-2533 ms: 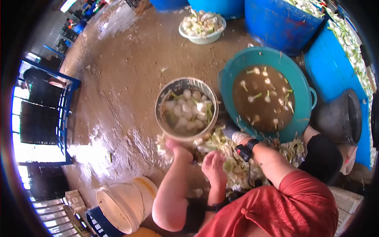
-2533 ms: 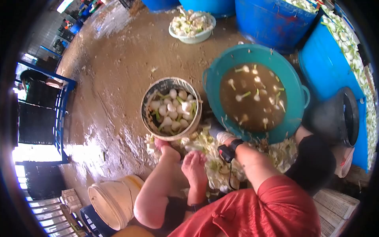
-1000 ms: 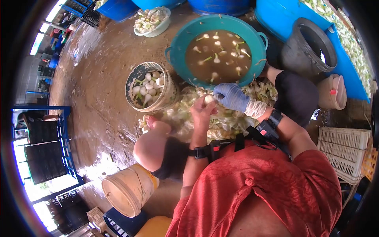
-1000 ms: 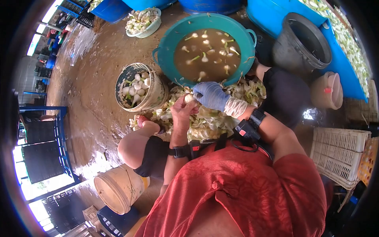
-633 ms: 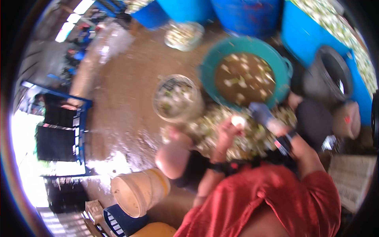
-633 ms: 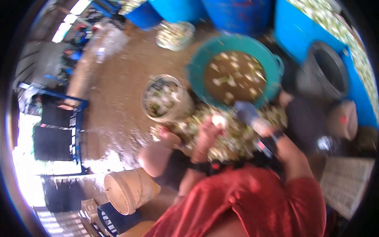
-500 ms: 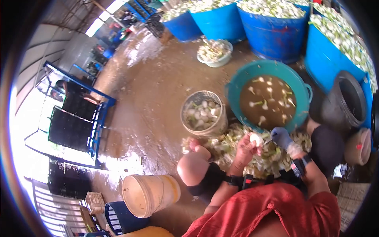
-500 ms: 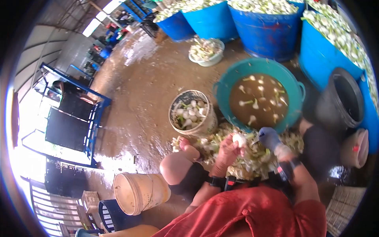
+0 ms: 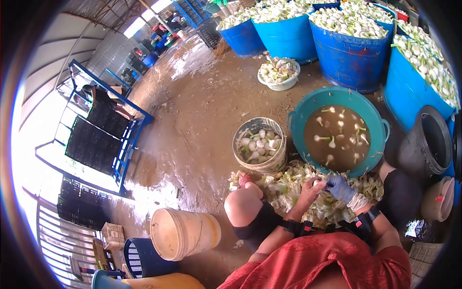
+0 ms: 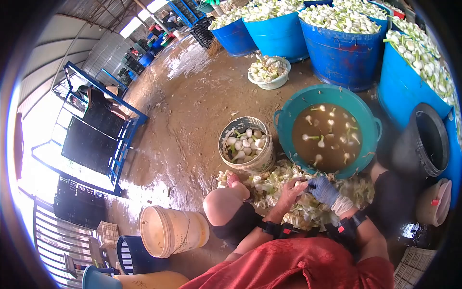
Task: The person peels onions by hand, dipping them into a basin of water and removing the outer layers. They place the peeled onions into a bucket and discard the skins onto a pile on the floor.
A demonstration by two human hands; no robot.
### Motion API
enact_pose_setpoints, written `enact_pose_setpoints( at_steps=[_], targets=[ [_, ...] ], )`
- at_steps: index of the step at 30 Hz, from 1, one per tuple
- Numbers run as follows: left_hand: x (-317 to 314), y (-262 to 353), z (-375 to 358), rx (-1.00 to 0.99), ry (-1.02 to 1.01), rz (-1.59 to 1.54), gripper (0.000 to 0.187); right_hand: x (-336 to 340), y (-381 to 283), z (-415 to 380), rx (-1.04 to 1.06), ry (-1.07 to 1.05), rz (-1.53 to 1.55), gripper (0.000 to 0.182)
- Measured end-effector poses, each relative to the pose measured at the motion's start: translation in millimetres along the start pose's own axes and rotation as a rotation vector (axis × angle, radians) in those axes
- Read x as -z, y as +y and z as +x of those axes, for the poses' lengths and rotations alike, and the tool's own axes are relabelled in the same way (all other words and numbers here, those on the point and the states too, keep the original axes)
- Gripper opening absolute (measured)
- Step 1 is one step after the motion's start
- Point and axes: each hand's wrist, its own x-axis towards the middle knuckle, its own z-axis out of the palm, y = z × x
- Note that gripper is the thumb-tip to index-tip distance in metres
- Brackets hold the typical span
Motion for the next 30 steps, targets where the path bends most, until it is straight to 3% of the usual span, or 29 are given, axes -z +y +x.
enact_pose_setpoints(
  at_steps=[3, 5, 7, 9, 11, 12, 15, 17, 23, 25, 27, 30],
  targets=[
    [2.8, -0.5, 1.9, -0.012, -0.019, 0.012, 0.063, 2.0, 4.4, -1.1, -0.048, -0.018, -0.084, 0.013],
    [7.4, -10.5, 7.7, -0.103, -0.066, 0.216, 0.069, -3.2, 13.0, -4.9, -0.092, -0.049, -0.123, 0.012],
    [4.2, -10.4, 7.8, -0.165, -0.080, 0.233, 0.073, -14.1, 22.9, -4.9, 0.070, 0.069, -0.018, 0.012],
    [3.8, -10.1, 6.6, -0.224, -0.195, 0.476, 0.070, -14.2, 31.4, -7.5, -0.014, 0.049, 0.016, 0.015],
    [2.7, -12.1, 5.0, -0.246, -0.087, 0.179, 0.061, -10.3, 39.6, -10.3, -0.181, 0.013, 0.073, 0.022],
    [4.1, -12.1, 6.5, -0.209, -0.055, 0.186, 0.060, 1.2, 16.2, -12.0, -0.188, -0.065, 0.183, 0.029],
    [2.5, -16.5, 9.8, -0.177, 0.043, 0.201, 0.058, 1.1, 11.5, -6.1, -0.135, -0.115, 0.187, 0.017],
    [1.1, -12.7, 5.4, -0.019, 0.045, 0.049, 0.055, -1.9, 9.7, -4.9, -0.156, -0.105, 0.233, 0.014],
    [8.2, -13.9, 8.9, -0.036, 0.076, 0.149, 0.048, -12.7, 21.3, -7.4, -0.069, -0.015, 0.107, 0.015],
    [7.9, -8.7, 8.0, -0.174, 0.133, 0.339, 0.043, -17.5, 26.2, -8.1, -0.160, 0.039, 0.046, 0.015],
    [5.4, 2.8, 2.4, -0.152, 0.120, 0.351, 0.037, -14.5, 21.9, -7.4, -0.114, 0.076, -0.155, 0.016],
    [1.4, -4.8, 4.6, -0.246, 0.096, 0.269, 0.034, -24.4, 34.7, -5.3, -0.205, 0.110, -0.030, 0.015]
  ],
)
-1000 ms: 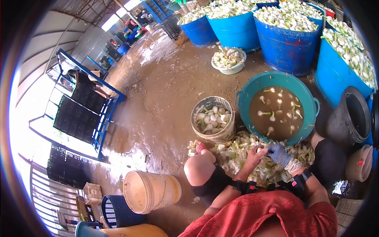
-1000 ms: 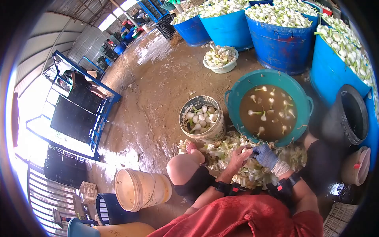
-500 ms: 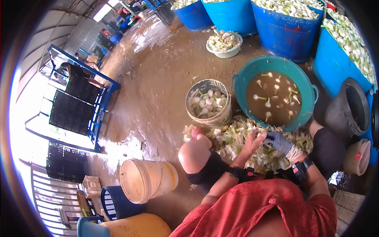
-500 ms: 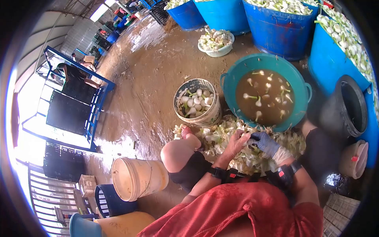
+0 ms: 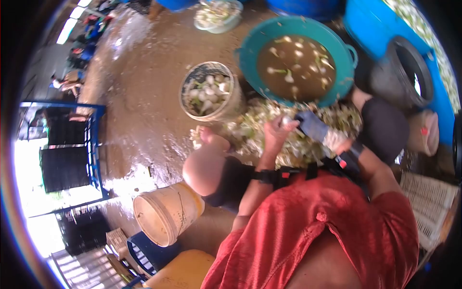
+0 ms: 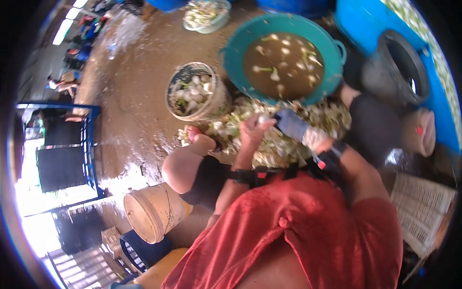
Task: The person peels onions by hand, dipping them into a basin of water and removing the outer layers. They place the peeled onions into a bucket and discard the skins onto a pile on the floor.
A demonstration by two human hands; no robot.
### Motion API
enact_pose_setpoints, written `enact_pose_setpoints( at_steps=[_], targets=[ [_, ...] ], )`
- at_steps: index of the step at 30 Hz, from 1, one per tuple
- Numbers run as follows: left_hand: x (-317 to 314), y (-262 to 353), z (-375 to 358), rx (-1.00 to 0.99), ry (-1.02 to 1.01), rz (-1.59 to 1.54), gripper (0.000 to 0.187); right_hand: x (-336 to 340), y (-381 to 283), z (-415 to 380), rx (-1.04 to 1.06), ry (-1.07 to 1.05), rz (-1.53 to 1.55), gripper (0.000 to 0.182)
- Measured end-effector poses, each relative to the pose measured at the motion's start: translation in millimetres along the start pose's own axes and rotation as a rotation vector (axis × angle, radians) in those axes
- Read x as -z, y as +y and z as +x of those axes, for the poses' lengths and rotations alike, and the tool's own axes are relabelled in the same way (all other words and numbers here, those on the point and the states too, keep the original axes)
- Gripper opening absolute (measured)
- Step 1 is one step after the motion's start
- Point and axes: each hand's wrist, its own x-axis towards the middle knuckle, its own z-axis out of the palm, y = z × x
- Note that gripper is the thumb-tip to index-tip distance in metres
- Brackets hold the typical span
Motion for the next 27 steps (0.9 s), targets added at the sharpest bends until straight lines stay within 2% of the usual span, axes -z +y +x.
enact_pose_setpoints(
  at_steps=[1, 3, 4, 5, 7, 8, 9, 11, 12, 13, 15, 16, 17, 19, 20, 21, 23, 25, 26, 27],
  targets=[
    [-3.5, -2.9, -1.6, -0.070, 0.020, -0.092, 0.035, -4.7, 14.5, 4.1, -0.041, -0.017, 0.072, 0.014],
    [-6.9, -6.3, -3.4, -0.066, 0.047, -0.177, 0.035, 11.3, 13.7, 6.4, 0.556, -0.047, -0.428, 0.016],
    [-3.9, -2.7, -6.4, 0.067, 0.036, -0.296, 0.034, 17.0, 10.2, 4.7, 0.479, -0.095, -0.465, 0.024],
    [-4.4, -4.8, -2.9, 0.068, 0.027, -0.301, 0.034, 20.8, 5.5, 3.4, 0.470, -0.092, -0.471, 0.024],
    [-5.6, -5.7, 3.6, 0.197, 0.025, -0.738, 0.034, 23.6, -7.2, 1.1, 0.611, -0.023, -0.382, 0.027],
    [-8.9, -6.9, 3.0, 0.341, 0.111, -0.721, 0.027, 23.6, -11.0, -0.5, 0.622, -0.011, -0.451, 0.034],
    [-8.7, -13.4, 3.1, 0.345, 0.106, -0.723, 0.027, 22.7, -13.8, -1.7, 0.616, -0.012, -0.453, 0.034],
    [-2.2, -31.3, 4.7, 0.332, -0.152, -0.627, 0.021, 21.4, -17.0, -3.2, 0.571, -0.042, -0.285, 0.039],
    [-1.6, -24.4, 5.6, 0.331, -0.171, -0.694, 0.016, 24.1, -16.4, -3.0, 0.609, 0.003, -0.233, 0.030],
    [-3.1, -15.8, 5.0, 0.336, -0.173, -0.695, 0.016, 26.5, -11.9, -2.1, 0.603, 0.002, -0.232, 0.030],
    [-5.0, -2.7, 7.3, 0.301, -0.073, -1.085, 0.017, 32.5, -8.1, 1.4, -0.282, -0.135, 1.389, 0.017],
    [-1.7, -19.3, 14.0, 0.275, -0.186, -1.210, 0.018, 44.5, -20.0, -2.6, -0.294, 0.003, 1.017, 0.018],
    [-0.4, -25.7, 15.0, 0.275, -0.184, -1.211, 0.018, 52.1, -6.4, 5.4, -0.312, 0.017, 1.633, 0.017],
    [1.1, -22.1, 15.0, 0.358, -0.267, -1.351, 0.016, 71.6, 9.1, 9.1, -0.205, -0.053, 1.670, 0.015],
    [2.1, -24.1, 14.9, 0.360, -0.262, -1.352, 0.016, 71.4, 17.2, 5.2, -0.139, 0.108, 1.001, 0.017],
    [3.6, -27.8, 15.2, 0.415, -0.219, -1.317, 0.015, 74.5, 14.5, 1.3, 0.108, 0.025, 0.365, 0.021],
    [9.8, -33.5, 18.1, 0.456, -0.167, -1.275, 0.014, 55.7, 26.3, 12.6, -0.162, -0.455, -0.158, 0.024],
    [12.1, -38.9, 16.9, 0.491, 0.047, -1.189, 0.013, 37.2, 11.6, 7.2, -0.105, -0.644, -0.884, 0.026],
    [18.1, -49.3, 18.2, 0.392, 0.103, -1.306, 0.019, 29.5, 12.5, 10.1, -0.151, -0.566, -0.858, 0.021],
    [32.4, -33.7, 31.3, 0.330, 0.193, -1.377, 0.024, 32.1, 11.1, 17.6, -0.165, -0.567, -0.863, 0.021]
  ],
)
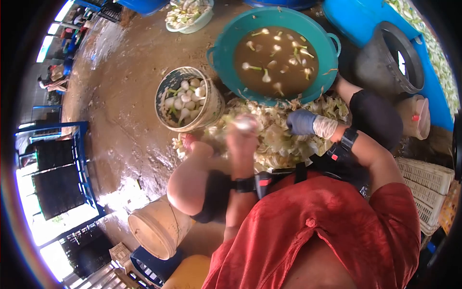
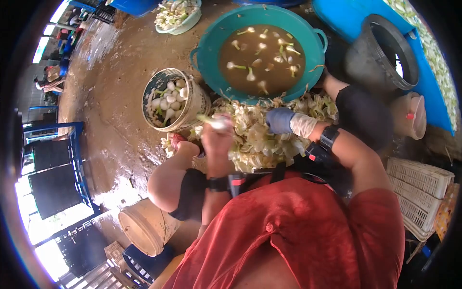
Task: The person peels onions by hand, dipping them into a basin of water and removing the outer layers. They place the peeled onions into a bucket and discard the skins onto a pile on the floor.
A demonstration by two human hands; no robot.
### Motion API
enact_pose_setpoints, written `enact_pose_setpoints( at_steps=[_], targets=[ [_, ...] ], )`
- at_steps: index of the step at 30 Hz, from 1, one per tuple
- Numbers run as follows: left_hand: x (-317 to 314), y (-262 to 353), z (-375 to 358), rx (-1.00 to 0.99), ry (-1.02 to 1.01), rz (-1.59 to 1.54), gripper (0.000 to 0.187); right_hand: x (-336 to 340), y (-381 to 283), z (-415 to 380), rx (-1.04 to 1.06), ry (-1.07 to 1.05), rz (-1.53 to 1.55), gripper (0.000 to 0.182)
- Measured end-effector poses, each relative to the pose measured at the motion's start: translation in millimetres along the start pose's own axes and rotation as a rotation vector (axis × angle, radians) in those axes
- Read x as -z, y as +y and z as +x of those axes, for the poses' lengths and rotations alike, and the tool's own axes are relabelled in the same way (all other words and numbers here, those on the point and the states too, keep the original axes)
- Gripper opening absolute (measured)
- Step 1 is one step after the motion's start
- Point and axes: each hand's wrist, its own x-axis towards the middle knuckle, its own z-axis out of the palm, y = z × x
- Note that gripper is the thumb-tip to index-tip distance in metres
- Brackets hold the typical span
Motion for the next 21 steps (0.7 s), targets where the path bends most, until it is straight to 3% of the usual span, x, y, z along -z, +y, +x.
enact_pose_setpoints(
  at_steps=[1, 2, 3, 4, 6, 7, 8, 10, 12, 13, 15, 18, 20, 21],
  targets=[
    [-7.9, 22.4, 3.3, -0.110, -0.181, -0.052, 0.041, 8.8, 5.7, 6.9, 0.039, 0.096, 0.159, 0.021],
    [-38.9, 38.7, -16.5, -0.054, -0.221, -0.197, 0.061, 14.2, 14.7, 12.1, 0.079, 0.188, 0.318, 0.021],
    [-43.1, 43.2, -8.2, -0.356, 0.043, 0.034, 0.069, 13.0, 31.4, 28.4, 0.075, 0.336, 0.431, 0.020],
    [-46.7, 46.4, -7.8, -0.341, 0.110, -0.047, 0.069, 12.5, 53.4, 53.8, 0.075, 0.493, 0.537, 0.020],
    [-36.7, 33.3, -3.6, -0.302, 0.248, 0.201, 0.060, 23.4, 97.9, 96.8, -0.086, 0.451, 0.582, 0.025],
    [-2.8, 31.8, 2.9, -0.172, 0.082, 0.147, 0.044, 28.7, 111.9, 115.6, -0.202, 0.396, 0.510, 0.031],
    [5.9, 29.1, 3.7, -0.170, 0.083, 0.141, 0.044, 33.1, 120.9, 129.0, -0.317, 0.336, 0.436, 0.036],
    [11.2, 16.6, 6.5, -0.041, 0.085, 0.201, 0.026, 45.2, 118.1, 141.5, -0.494, 0.128, 0.704, 0.057],
    [4.5, 14.4, 8.5, -0.040, 0.150, 0.285, 0.023, -18.4, 144.8, 196.4, -0.311, 0.488, 0.425, 0.056],
    [-1.2, 14.5, 9.4, -0.028, 0.211, 0.378, 0.021, -12.8, 131.4, 192.8, -0.203, 0.329, 0.657, 0.056],
    [-4.8, 11.7, 11.8, -0.041, 0.248, 0.407, 0.019, -6.1, 105.3, 191.5, -0.296, 0.236, 0.569, 0.050],
    [-10.8, 4.1, 11.5, -0.059, 0.304, 0.455, 0.016, 4.2, 81.7, 181.7, 0.079, 0.148, 0.625, 0.046],
    [-13.9, -0.9, 12.5, -0.102, 0.321, 0.530, 0.019, 24.0, 51.0, 151.7, 0.297, 0.218, 0.947, 0.050],
    [-15.3, -2.4, 10.6, -0.106, 0.328, 0.562, 0.028, 35.0, 34.8, 135.9, 0.399, 0.313, 0.914, 0.052]
  ],
)
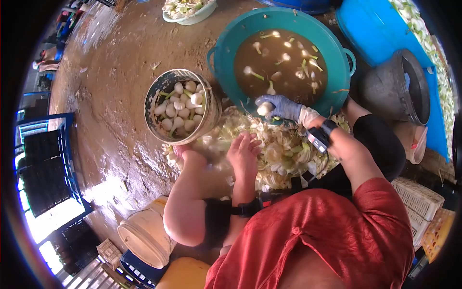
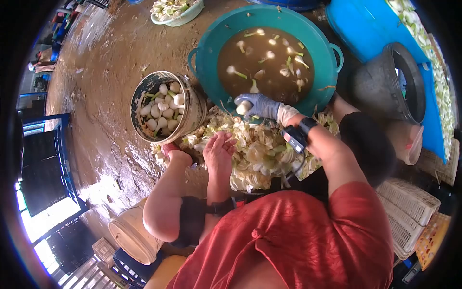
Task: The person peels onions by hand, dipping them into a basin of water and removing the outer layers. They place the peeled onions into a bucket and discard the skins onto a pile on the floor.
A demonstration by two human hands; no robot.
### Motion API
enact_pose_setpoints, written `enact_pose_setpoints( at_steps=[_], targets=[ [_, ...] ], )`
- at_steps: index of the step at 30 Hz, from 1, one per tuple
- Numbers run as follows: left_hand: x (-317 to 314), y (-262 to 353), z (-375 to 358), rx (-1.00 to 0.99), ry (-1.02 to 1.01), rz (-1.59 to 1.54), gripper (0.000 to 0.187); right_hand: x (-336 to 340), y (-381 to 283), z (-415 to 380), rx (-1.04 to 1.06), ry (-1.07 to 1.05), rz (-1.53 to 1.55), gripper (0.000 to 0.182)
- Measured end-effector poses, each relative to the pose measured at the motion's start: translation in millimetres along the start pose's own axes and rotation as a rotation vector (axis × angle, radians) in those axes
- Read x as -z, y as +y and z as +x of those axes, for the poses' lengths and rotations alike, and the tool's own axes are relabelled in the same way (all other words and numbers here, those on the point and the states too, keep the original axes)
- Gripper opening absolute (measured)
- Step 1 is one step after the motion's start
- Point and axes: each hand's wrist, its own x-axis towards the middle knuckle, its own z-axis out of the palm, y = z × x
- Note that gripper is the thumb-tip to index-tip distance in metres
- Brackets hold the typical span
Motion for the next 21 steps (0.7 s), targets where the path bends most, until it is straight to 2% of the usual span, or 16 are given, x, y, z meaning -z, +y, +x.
enact_pose_setpoints(
  at_steps=[2, 4, 7, 9, 11, 14, 16, 17, 19, 21],
  targets=[
    [-2.8, 2.5, -2.2, -0.021, -0.005, 0.055, 0.033, -11.7, -38.2, -14.7, 0.193, 0.027, -0.012, 0.058],
    [-8.1, 8.9, -7.2, -0.067, -0.060, 0.104, 0.044, -27.1, -69.2, -30.8, 0.218, 0.052, -0.065, 0.060],
    [-5.7, 10.6, -10.4, -0.169, -0.295, 0.088, 0.039, -44.3, -92.5, -48.4, 0.299, 0.147, -0.238, 0.065],
    [-5.2, 7.8, -15.0, -0.173, -0.302, 0.012, 0.035, -45.6, -103.6, -57.2, 0.342, 0.159, -0.015, 0.062],
    [-6.4, 9.8, -23.4, -0.178, -0.316, -0.065, 0.032, -44.1, -108.1, -67.5, 0.316, 0.128, -0.006, 0.062],
    [-7.0, 11.3, -34.7, -0.249, -0.328, -0.029, 0.034, -48.6, -113.6, -79.7, 0.309, 0.221, 0.108, 0.052],
    [-3.4, 6.1, -37.1, -0.361, -0.262, 0.066, 0.036, -52.7, -118.9, -84.3, 0.230, 0.363, -0.087, 0.036],
    [-0.8, 3.8, -36.7, -0.362, -0.267, 0.067, 0.036, -54.8, -120.1, -85.7, 0.231, 0.368, -0.089, 0.036],
    [4.4, 0.9, -34.2, -0.491, -0.252, 0.238, 0.044, -58.4, -121.9, -86.8, 0.288, 0.496, -0.270, 0.022],
    [7.3, -1.3, -34.2, -0.518, -0.257, 0.245, 0.044, -59.7, -125.8, -89.4, 0.266, 0.482, -0.376, 0.020]
  ],
)
